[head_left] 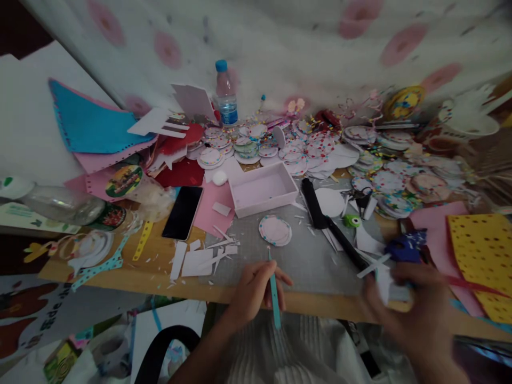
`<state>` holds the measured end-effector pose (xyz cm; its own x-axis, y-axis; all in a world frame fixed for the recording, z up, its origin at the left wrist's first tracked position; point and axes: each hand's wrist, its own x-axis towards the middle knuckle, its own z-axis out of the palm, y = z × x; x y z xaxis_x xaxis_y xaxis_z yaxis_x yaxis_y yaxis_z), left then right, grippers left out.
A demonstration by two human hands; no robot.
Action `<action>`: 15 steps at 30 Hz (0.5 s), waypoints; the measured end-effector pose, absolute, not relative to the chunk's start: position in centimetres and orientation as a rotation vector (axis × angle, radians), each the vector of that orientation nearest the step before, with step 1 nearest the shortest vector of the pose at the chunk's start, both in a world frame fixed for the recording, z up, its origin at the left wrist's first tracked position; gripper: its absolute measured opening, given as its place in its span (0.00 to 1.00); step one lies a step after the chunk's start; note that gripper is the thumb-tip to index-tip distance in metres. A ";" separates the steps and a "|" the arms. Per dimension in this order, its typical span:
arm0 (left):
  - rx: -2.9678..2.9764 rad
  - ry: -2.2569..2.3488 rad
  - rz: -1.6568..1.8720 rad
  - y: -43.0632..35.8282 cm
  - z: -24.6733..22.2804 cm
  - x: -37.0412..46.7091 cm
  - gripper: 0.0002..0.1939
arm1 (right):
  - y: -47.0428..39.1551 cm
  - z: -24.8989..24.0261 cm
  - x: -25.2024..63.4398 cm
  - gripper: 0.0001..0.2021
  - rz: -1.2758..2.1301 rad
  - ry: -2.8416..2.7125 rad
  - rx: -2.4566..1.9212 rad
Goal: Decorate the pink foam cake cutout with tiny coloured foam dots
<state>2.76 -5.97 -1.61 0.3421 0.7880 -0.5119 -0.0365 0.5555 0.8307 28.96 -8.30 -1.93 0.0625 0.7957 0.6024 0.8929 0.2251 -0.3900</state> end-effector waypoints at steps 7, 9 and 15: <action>1.436 1.413 0.552 -5.9 -2.0 4.4 0.24 | -6.2 -4.2 20.0 0.04 0.209 -2.320 -0.815; 1.638 1.459 0.456 -5.6 -1.8 4.3 0.23 | -5.5 -5.1 19.6 0.04 0.204 -2.280 -0.756; 1.781 1.500 0.273 -4.2 -0.8 4.6 0.23 | -4.4 -5.6 19.9 0.09 0.229 -2.184 -0.826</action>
<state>4.63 -4.18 -0.77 0.2816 0.9091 -0.3071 0.7422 -0.0035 0.6702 19.88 -4.43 -5.60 -0.4891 0.6270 0.6063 0.4877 0.7729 -0.4058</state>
